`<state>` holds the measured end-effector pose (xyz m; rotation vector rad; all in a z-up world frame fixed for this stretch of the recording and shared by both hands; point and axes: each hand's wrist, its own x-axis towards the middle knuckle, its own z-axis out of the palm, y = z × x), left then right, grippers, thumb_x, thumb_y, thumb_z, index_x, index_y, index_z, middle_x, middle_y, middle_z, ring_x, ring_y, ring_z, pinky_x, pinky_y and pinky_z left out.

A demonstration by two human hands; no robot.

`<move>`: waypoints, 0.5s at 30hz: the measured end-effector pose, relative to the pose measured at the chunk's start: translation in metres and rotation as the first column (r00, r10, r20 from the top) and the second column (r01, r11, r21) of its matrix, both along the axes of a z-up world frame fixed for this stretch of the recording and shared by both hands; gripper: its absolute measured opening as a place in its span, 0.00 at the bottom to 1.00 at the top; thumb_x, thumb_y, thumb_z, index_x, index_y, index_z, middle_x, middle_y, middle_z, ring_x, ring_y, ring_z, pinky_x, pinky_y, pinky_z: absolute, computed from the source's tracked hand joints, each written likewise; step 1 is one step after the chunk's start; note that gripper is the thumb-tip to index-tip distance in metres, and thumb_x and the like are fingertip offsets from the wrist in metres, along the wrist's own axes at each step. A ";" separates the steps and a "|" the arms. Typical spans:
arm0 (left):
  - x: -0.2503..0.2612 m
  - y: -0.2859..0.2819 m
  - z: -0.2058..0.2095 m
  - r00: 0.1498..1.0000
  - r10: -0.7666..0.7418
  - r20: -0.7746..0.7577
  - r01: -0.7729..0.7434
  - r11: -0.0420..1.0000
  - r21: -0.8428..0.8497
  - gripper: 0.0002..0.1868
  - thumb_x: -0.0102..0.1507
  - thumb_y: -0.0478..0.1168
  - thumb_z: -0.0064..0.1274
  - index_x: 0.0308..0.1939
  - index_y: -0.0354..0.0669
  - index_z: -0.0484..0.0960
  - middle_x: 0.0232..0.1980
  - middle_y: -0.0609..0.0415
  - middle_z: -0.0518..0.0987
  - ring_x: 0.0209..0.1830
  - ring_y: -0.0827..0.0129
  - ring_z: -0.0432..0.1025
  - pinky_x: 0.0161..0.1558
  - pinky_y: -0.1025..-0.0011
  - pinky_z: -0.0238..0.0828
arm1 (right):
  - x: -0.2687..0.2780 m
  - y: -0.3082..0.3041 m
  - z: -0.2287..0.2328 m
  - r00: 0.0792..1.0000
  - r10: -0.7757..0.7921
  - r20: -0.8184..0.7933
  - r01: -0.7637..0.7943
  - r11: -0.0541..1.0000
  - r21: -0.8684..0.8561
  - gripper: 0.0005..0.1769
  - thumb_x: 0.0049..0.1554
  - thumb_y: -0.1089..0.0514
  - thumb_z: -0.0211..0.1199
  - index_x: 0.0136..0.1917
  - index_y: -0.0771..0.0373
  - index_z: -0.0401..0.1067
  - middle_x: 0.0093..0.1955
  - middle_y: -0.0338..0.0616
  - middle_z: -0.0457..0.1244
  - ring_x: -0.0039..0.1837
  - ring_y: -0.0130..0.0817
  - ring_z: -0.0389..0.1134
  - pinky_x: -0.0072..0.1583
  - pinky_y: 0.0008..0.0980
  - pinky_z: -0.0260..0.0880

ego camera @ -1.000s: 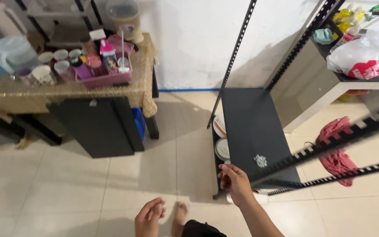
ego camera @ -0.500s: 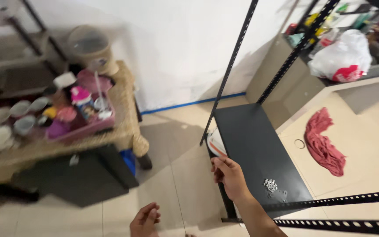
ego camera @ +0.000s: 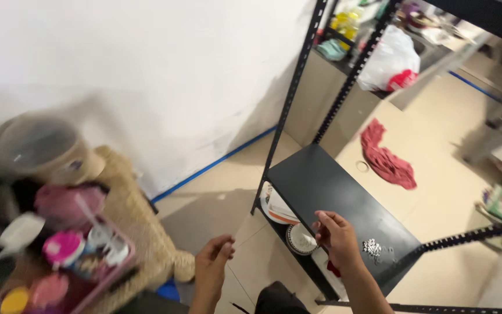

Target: The person assembles a black metal shelving unit by attaching vertical uprights to a shelf panel using a screwdriver and fasteners. They then place a second shelf panel on top of the uprights.

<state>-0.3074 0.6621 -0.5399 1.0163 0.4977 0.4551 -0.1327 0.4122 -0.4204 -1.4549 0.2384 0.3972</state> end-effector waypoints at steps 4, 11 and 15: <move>0.072 0.032 0.036 0.986 -0.114 0.125 0.115 0.993 -0.002 0.12 0.64 0.34 0.56 0.50 0.32 0.84 0.45 0.52 0.84 0.39 0.71 0.75 0.43 0.73 0.73 | 0.024 0.022 0.001 0.997 -0.058 0.051 0.058 0.998 0.009 0.11 0.60 0.57 0.62 0.51 0.67 0.74 0.38 0.41 0.65 0.36 0.29 0.63 0.39 0.30 0.66; 0.215 0.075 0.067 0.896 -0.285 0.341 0.297 0.955 0.018 0.11 0.66 0.33 0.55 0.51 0.30 0.83 0.45 0.52 0.83 0.41 0.72 0.74 0.46 0.74 0.73 | 0.111 0.038 0.001 0.966 -0.166 0.198 0.161 0.986 0.040 0.12 0.61 0.57 0.60 0.53 0.67 0.74 0.39 0.45 0.66 0.36 0.32 0.65 0.38 0.33 0.67; 0.288 0.105 0.094 0.882 -0.376 0.283 0.384 0.923 0.029 0.12 0.65 0.32 0.55 0.51 0.31 0.83 0.45 0.51 0.82 0.41 0.73 0.72 0.44 0.74 0.70 | 0.177 0.068 0.032 0.920 -0.200 0.337 0.187 0.980 0.069 0.12 0.63 0.57 0.59 0.53 0.69 0.74 0.40 0.46 0.67 0.37 0.32 0.66 0.38 0.33 0.67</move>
